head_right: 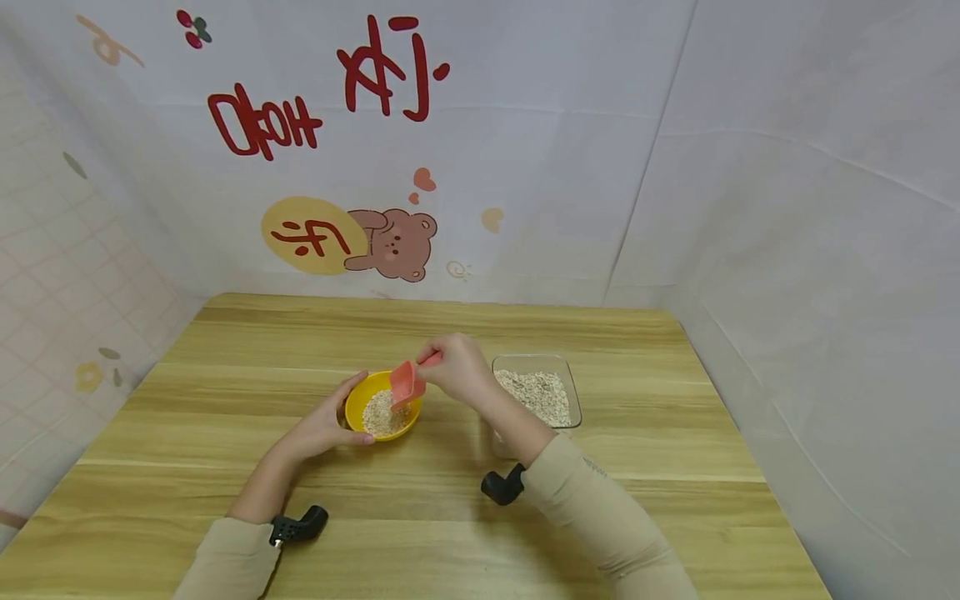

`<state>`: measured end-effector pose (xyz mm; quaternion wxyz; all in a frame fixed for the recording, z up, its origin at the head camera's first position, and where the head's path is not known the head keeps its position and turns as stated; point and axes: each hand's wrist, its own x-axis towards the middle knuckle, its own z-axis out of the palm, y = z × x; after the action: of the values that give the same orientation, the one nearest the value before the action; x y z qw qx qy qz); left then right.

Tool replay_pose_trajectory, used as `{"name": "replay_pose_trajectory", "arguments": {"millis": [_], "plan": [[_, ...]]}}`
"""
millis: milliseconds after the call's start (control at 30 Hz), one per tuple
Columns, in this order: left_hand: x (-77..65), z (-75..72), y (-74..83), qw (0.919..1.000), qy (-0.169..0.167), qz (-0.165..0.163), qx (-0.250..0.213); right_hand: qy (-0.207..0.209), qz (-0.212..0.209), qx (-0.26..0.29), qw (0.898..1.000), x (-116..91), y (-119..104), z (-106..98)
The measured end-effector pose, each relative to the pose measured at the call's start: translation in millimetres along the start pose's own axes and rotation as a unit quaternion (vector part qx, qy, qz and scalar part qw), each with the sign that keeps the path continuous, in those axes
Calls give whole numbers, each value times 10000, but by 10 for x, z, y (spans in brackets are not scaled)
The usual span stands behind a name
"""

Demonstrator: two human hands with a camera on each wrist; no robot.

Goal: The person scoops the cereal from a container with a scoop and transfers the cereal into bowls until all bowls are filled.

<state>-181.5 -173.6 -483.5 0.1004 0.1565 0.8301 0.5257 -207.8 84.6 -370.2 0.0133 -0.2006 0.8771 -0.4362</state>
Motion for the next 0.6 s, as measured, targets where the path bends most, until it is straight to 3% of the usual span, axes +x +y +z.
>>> {"name": "replay_pose_trajectory", "arguments": {"millis": [400, 600], "plan": [[-5, 3, 0, 10000, 24, -13, 44, -30, 24, -42, 10000, 18, -6, -20], [-5, 6, 2, 10000, 25, 0, 79, 43, 124, 195, 9997, -14, 33, -27]]}}
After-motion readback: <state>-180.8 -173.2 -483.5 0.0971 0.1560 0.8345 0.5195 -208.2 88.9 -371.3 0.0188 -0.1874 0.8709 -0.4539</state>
